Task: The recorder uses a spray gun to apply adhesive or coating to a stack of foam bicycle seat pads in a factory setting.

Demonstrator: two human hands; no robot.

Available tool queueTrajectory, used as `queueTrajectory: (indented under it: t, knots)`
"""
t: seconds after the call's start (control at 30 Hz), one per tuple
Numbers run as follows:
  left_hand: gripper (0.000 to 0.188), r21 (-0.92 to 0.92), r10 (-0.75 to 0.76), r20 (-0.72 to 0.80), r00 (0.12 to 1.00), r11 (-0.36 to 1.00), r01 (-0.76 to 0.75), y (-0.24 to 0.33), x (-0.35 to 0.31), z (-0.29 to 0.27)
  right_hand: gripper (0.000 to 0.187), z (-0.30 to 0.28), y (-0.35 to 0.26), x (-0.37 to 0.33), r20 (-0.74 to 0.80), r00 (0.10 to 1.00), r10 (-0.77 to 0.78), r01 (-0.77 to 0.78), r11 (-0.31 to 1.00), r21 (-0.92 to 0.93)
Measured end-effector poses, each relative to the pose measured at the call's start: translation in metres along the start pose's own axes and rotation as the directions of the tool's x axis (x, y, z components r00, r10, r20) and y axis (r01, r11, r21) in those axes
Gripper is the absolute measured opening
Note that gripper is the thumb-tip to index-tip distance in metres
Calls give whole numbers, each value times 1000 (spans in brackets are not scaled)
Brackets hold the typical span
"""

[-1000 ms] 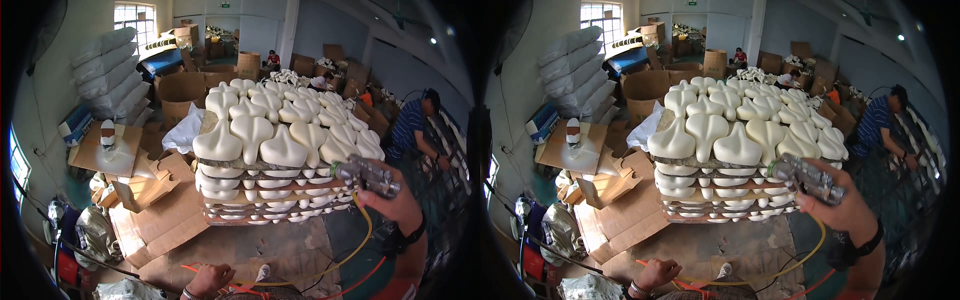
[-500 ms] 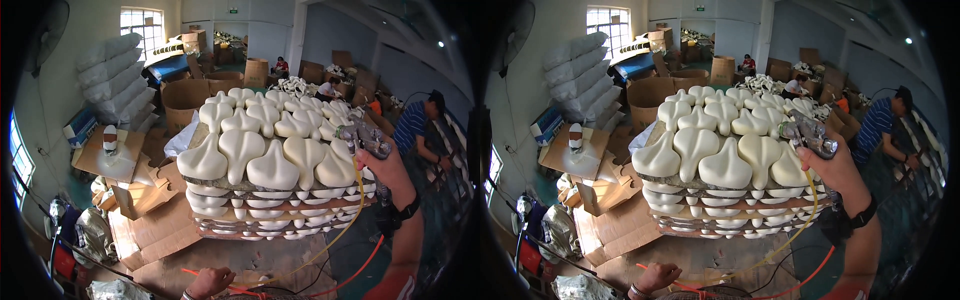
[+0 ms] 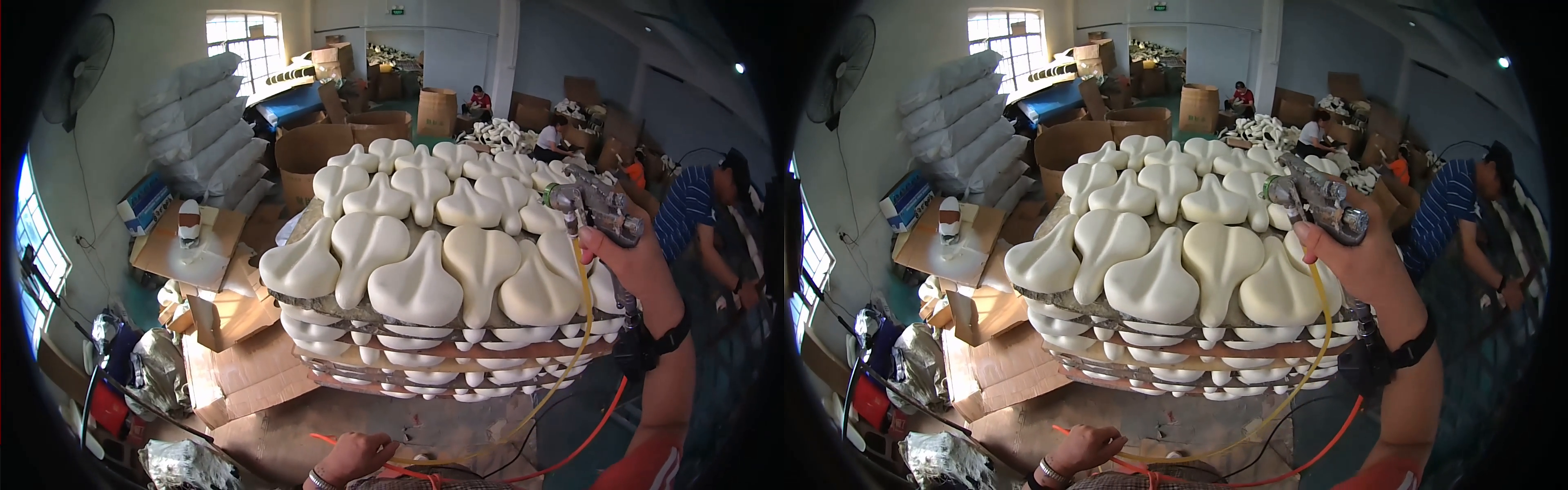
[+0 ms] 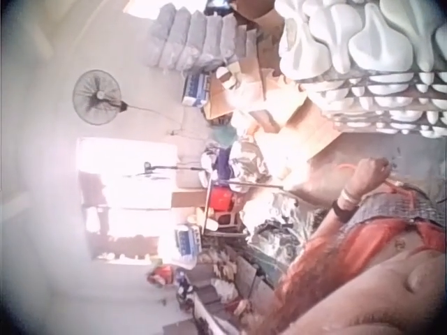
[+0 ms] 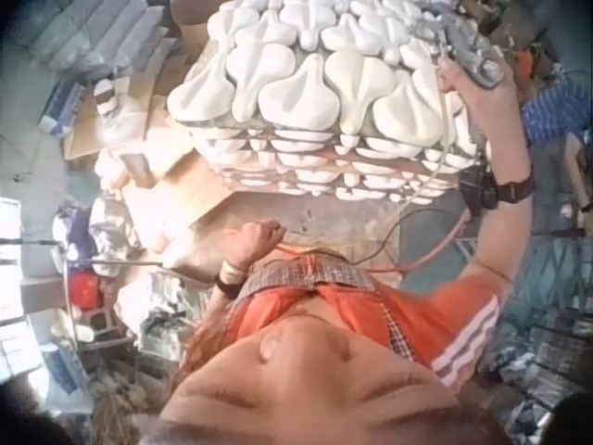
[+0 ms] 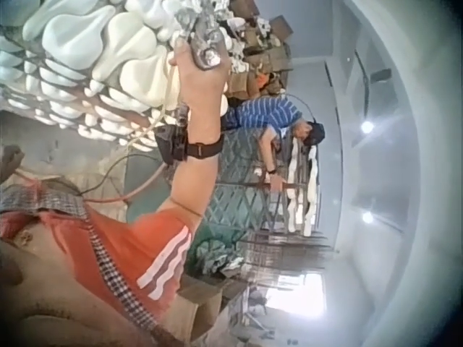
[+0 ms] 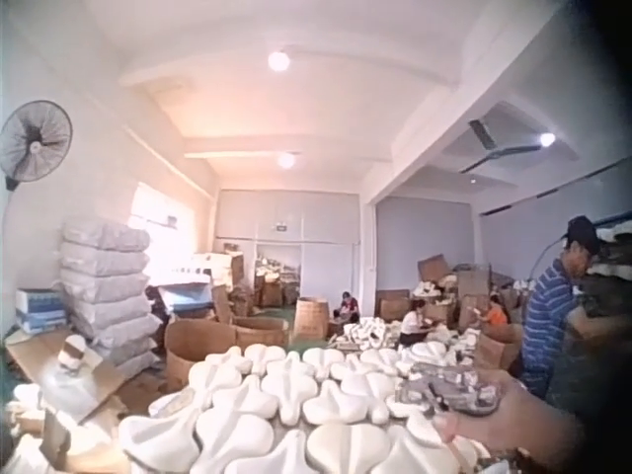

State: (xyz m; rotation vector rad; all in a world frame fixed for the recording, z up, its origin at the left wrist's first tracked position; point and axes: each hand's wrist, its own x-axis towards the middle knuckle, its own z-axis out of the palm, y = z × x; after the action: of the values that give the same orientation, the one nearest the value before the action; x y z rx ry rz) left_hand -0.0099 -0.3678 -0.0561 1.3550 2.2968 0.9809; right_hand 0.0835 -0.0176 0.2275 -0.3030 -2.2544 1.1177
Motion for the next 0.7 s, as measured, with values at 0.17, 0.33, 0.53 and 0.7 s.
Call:
queueTrajectory:
  t: [0.17, 0.33, 0.53, 0.7]
  knots:
    - [20, -3, 30, -8, 1000, 1000, -30, 9, -4, 6, 50, -8, -8, -47, 101, 992, 75, -83, 994, 69]
    - [20, -33, 65, 41, 997, 997, -63, 14, -27, 10, 53, -9, -14, -76, 14, 995, 99, -99, 993, 62]
    - [21, -63, 109, 59, 992, 992, -105, 7, -77, 15, 50, 5, -70, -136, 182, 969, 169, -178, 983, 34]
    - [22, -75, 117, 75, 990, 991, -111, 7, -113, 13, 50, 16, -90, -156, 14, 977, 211, -211, 977, 30]
